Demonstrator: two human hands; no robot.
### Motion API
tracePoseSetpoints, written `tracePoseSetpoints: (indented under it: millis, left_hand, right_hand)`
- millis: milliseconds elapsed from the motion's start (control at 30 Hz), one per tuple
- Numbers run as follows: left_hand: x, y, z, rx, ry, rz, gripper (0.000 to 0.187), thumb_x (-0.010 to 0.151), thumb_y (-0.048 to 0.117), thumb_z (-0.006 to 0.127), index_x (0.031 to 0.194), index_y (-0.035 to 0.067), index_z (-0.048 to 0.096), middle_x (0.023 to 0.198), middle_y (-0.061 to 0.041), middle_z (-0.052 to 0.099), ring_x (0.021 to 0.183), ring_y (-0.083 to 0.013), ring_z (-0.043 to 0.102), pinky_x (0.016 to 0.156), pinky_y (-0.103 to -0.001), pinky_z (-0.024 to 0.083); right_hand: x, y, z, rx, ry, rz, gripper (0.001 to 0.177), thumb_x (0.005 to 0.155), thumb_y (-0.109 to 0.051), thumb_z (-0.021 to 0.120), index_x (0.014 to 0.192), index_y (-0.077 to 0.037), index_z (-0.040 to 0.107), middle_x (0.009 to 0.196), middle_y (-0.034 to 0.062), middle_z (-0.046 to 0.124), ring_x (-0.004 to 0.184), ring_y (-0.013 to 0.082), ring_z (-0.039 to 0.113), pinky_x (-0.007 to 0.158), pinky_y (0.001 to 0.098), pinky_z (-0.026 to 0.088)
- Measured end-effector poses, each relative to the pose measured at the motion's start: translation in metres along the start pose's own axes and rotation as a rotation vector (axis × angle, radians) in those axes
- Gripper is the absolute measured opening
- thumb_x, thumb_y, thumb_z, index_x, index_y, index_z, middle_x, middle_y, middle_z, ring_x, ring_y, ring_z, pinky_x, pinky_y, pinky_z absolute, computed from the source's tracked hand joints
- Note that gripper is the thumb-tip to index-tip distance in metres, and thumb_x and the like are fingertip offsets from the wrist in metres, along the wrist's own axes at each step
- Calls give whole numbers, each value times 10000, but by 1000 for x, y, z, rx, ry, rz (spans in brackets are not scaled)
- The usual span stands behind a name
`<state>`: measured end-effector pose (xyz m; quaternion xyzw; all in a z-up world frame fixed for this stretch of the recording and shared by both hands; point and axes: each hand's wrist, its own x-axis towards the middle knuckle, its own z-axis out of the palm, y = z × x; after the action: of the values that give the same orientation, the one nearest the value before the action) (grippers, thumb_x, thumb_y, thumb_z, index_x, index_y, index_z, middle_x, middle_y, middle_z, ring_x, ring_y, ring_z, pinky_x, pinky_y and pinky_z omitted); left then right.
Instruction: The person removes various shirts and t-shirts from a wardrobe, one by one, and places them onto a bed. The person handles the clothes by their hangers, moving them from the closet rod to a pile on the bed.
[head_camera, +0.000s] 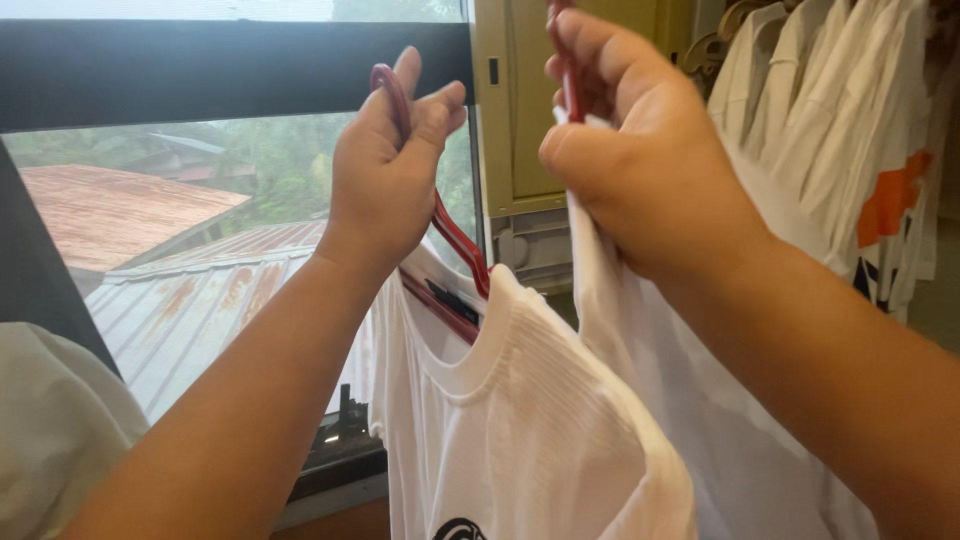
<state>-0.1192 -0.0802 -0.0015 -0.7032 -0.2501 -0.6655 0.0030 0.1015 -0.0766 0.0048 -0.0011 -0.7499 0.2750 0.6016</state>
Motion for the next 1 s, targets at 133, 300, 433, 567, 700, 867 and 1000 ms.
tracePoseSetpoints:
  millis: [133,300,433,567,700,867,1000]
  left_hand:
    - [-2,-3,-12,-33,-50,30,591,1055,151,557,1555,-75,335,1462,-213,614,1377,-225,589,1167,-324,465]
    - [-2,-3,-22,36,-48,20,490,1070,239,590,1466,-45,538,1419,-192,647,1351,-210,593,1159,-325,464]
    - [1,-1,-24,61,-45,-27,509,1055,330,589,1405,-39,616,1353,-172,691,1299,-202,624,1130,-321,465]
    - [2,1,-18,-35,-34,-121,558,1017,366,611,1386,-53,585,1302,-180,724,1281,-197,651,1112,-304,473]
    - [0,-2,-17,40,-17,-161,579,996,352,622,1399,-60,572,1344,-189,705,1269,-191,660,1080,-306,497]
    - [5,-8,-20,103,-70,-165,660,940,286,684,1463,-61,480,1409,-183,654,1290,-210,634,1082,-322,487]
    - [5,-2,-18,134,-114,-265,768,914,318,679,1535,8,351,1397,-182,597,1281,-206,612,1037,-332,513]
  right_hand:
    - [-6,6,16,231,-113,61,692,807,58,572,1493,44,483,1384,105,572,1320,162,555,1180,288,421]
    - [-16,3,24,330,-173,354,760,697,57,530,1455,12,517,1341,127,625,1208,193,609,1070,330,479]
    - [-16,18,33,408,-321,341,777,712,51,537,1487,37,474,1370,171,620,1274,189,628,1115,294,482]
    - [-29,26,42,549,-347,538,823,681,60,530,1499,8,446,1348,161,622,1144,211,650,965,348,549]
    - [-34,34,46,602,-378,546,830,723,66,531,1543,4,417,1339,173,603,1105,216,636,938,353,538]
    - [-31,48,46,661,-406,551,853,713,68,496,1557,-5,393,1372,180,571,1152,216,634,969,347,536]
    - [-28,56,40,662,-457,544,880,697,68,483,1569,4,383,1427,184,554,1204,218,610,986,354,513]
